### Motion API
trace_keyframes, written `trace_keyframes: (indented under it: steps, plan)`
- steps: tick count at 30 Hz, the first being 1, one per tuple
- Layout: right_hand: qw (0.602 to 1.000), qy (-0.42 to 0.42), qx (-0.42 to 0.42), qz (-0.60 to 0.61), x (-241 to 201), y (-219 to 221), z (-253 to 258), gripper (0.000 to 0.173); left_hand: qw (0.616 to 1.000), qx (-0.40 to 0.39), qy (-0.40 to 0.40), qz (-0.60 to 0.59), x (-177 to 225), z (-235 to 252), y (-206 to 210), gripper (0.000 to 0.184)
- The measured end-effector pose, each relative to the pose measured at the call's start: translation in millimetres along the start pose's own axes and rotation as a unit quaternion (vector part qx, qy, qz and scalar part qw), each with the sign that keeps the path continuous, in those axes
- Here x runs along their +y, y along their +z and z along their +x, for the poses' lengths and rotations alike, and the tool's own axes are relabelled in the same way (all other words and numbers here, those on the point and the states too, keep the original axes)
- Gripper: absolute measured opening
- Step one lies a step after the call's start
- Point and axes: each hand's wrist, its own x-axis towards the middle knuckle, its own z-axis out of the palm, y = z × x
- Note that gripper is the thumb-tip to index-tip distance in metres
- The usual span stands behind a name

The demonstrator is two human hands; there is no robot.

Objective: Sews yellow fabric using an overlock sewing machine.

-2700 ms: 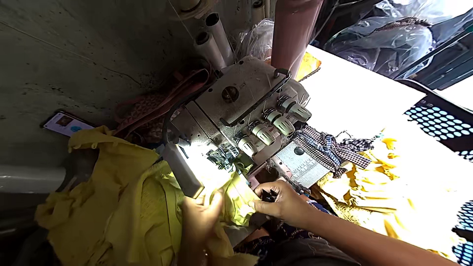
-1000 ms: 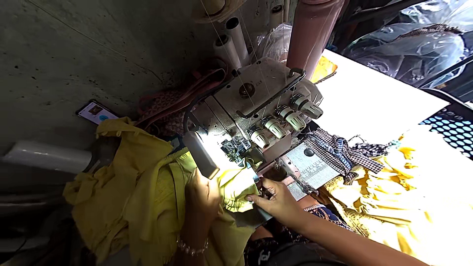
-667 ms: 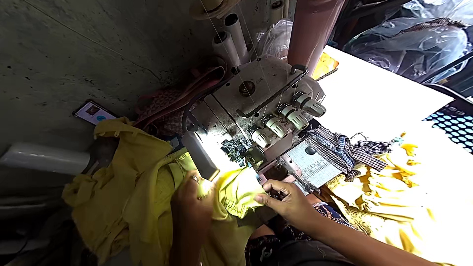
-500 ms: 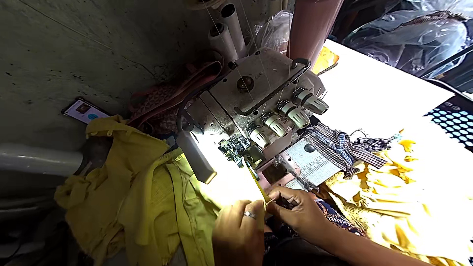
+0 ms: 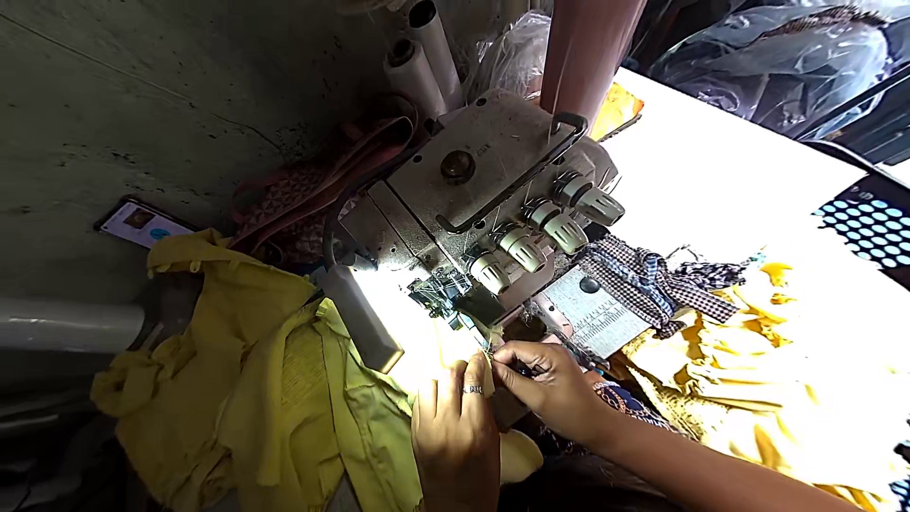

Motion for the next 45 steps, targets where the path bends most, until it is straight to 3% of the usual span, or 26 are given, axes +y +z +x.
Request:
trace_keyframes:
  steps: [6,11,15,20,25,30,36,45]
  plan:
    - [0.999,0.038,0.005,0.006,-6.4,1.0,0.1,0.014,0.999,0.017,-0.032,-0.033,-2.6,-4.3,1.2,0.026]
    - [1.000,0.016,-0.001,-0.002,-3.4,0.8,1.1,0.018,0.994,0.029,-0.077,-0.071,-1.7,-0.4,0.3,0.032]
    - [1.000,0.005,-0.017,-0.025,-4.3,-3.4,2.7,0.016,0.998,0.034,-0.050,-0.011,7.1,-7.5,6.7,0.025]
    - [0.996,0.018,-0.065,-0.056,-8.4,-14.3,5.5,0.038,0.997,0.046,-0.002,0.059,3.7,-15.8,11.5,0.019]
    - [0.997,0.023,-0.062,-0.048,-16.6,-17.1,5.2,0.023,0.997,0.051,0.010,0.056,-3.8,-16.2,13.2,0.017]
    - [0.994,0.095,-0.062,0.005,-23.1,-15.8,7.4,0.013,0.997,0.057,0.020,0.038,-11.4,-13.5,14.3,0.020]
    - [0.996,0.037,-0.040,-0.071,-18.2,-20.2,6.9,0.013,0.997,0.049,0.046,0.035,-19.4,-15.1,10.7,0.025]
    - [0.996,0.054,-0.022,-0.067,-13.7,-7.5,35.0,0.024,0.999,0.015,0.031,-0.012,-30.3,-1.3,8.3,0.028]
